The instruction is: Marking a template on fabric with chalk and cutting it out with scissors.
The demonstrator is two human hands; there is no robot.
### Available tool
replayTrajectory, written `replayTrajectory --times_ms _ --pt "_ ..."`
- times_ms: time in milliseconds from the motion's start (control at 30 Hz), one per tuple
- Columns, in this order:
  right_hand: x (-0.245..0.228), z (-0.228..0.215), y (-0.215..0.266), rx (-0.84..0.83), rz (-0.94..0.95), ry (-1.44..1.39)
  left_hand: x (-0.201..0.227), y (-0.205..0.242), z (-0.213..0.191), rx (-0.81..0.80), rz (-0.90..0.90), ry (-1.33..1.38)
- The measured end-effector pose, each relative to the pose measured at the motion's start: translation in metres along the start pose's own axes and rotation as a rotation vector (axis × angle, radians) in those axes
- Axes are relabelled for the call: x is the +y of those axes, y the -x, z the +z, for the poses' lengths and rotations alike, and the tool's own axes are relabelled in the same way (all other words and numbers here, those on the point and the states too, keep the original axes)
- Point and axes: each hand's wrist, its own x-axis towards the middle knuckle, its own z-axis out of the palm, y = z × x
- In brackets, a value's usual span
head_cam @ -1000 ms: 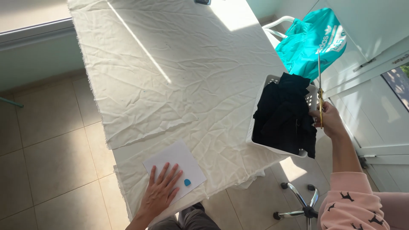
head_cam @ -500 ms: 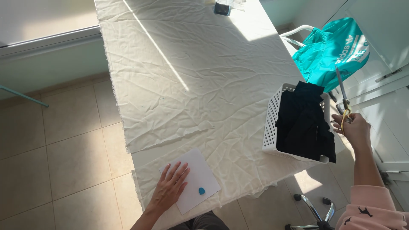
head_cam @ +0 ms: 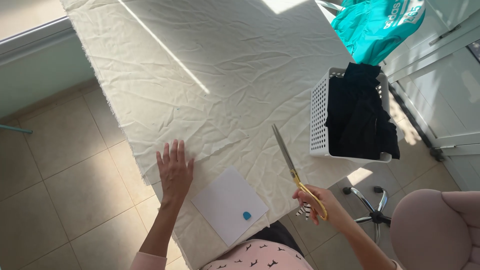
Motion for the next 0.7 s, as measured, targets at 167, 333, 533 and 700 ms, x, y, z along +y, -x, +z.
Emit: replayTrajectory --times_ms 167,333,533,700 --pt "0.017 0.026 -0.056 -0.219 0.037 -0.024 0.091 -0.041 0.022 -0.006 0.175 0.23" --pt "0.001 0.01 -0.062 -0.291 0.052 0.014 0.119 -0.066 0.027 0.094 0.071 0.253" --pt "-0.002 0.007 -0.054 -0.359 0.08 0.052 0.123 -0.075 0.038 0.157 0.248 0.12" --pt "0.013 0.021 -0.062 -0.376 0.149 -0.129 0.125 -0.081 0.037 0.241 0.269 0.226"
